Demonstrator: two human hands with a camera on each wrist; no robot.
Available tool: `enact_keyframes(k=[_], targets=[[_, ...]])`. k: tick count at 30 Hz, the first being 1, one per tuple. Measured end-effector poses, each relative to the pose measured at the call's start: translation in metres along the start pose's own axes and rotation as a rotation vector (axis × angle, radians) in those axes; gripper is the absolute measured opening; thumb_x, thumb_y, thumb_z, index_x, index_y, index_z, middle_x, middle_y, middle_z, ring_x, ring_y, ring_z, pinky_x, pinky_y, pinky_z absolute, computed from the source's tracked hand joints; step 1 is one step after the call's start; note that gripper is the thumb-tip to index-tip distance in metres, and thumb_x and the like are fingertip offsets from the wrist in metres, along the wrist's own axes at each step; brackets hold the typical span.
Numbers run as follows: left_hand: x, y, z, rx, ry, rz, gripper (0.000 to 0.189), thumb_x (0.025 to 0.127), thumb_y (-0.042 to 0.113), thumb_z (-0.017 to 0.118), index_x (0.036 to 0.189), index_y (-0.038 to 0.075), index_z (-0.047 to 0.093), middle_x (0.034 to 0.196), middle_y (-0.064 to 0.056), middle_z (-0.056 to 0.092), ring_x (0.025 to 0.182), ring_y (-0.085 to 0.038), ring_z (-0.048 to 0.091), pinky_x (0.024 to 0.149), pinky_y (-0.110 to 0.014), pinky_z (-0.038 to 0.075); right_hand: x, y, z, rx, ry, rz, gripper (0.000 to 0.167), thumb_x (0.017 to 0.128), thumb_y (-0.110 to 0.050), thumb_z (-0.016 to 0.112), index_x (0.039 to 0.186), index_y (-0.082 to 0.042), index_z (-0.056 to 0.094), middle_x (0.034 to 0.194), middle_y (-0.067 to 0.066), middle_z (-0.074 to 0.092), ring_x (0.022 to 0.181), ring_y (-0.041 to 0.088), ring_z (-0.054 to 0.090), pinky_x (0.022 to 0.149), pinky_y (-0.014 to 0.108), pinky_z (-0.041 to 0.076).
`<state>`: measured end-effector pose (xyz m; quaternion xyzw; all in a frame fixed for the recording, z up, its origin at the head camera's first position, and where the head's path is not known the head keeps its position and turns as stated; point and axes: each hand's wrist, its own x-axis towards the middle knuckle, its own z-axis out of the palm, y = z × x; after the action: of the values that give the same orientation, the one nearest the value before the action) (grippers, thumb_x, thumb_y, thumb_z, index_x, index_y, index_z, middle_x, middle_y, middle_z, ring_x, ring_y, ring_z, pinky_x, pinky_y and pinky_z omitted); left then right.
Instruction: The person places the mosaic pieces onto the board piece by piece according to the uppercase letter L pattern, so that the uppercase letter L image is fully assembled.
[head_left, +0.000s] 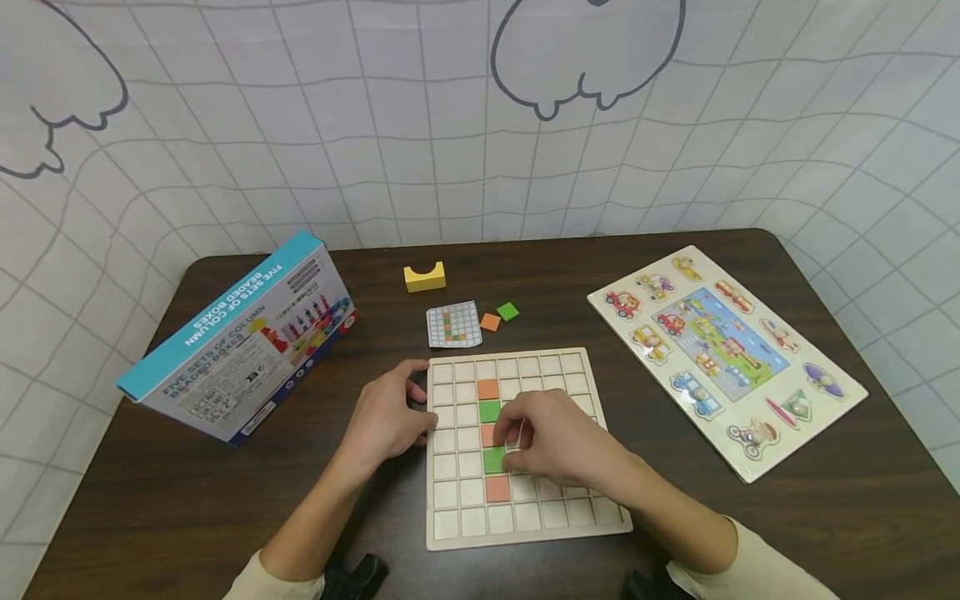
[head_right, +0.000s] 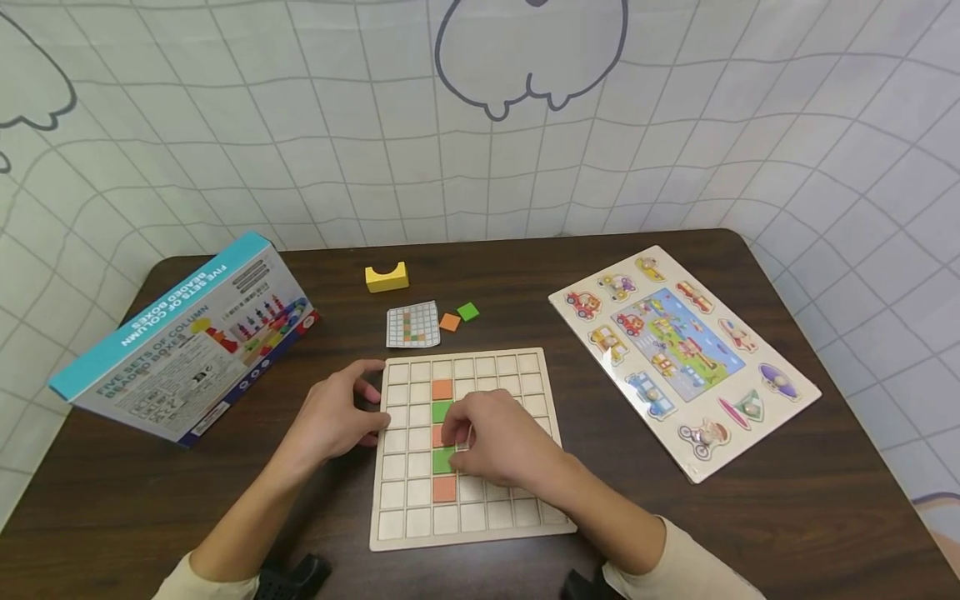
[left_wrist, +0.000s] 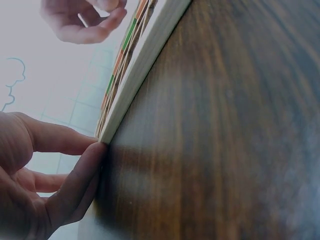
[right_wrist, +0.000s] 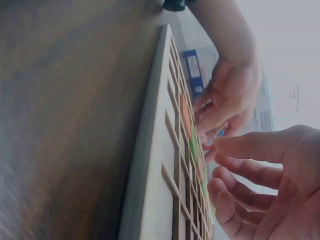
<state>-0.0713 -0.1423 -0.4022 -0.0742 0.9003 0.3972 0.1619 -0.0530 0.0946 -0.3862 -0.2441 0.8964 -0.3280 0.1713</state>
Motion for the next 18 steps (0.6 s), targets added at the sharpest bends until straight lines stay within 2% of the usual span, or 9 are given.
enact_keyframes(k=[9,18], targets=[[0.0,0.0,0.001,-0.003,0.002,-0.009,0.073,0.083,0.005,0.081,0.15,0.012,0.051,0.104,-0.012,0.061,0.055,-0.018,0.066,0.051,-0.029,0.054,0.019,0.012,-0.022,0.051,0.023,0.054,0.013,0.081,-0.007,0.083,0.092,-0.014,0.078,0.077,-0.006,0.066,0.073,0.011,0.06,0.068,0.027,0.05],[0.0,0.0,0.001,-0.005,0.003,-0.007,0.074,0.083,0.004,0.081,0.15,0.011,0.052,0.105,-0.012,0.061,0.055,-0.018,0.066,0.05,-0.029,0.055,0.045,0.03,-0.044,0.083,0.079,0.058,0.013,0.085,-0.007,0.079,0.097,-0.011,0.08,0.084,-0.001,0.07,0.079,0.014,0.063,0.072,0.03,0.052]])
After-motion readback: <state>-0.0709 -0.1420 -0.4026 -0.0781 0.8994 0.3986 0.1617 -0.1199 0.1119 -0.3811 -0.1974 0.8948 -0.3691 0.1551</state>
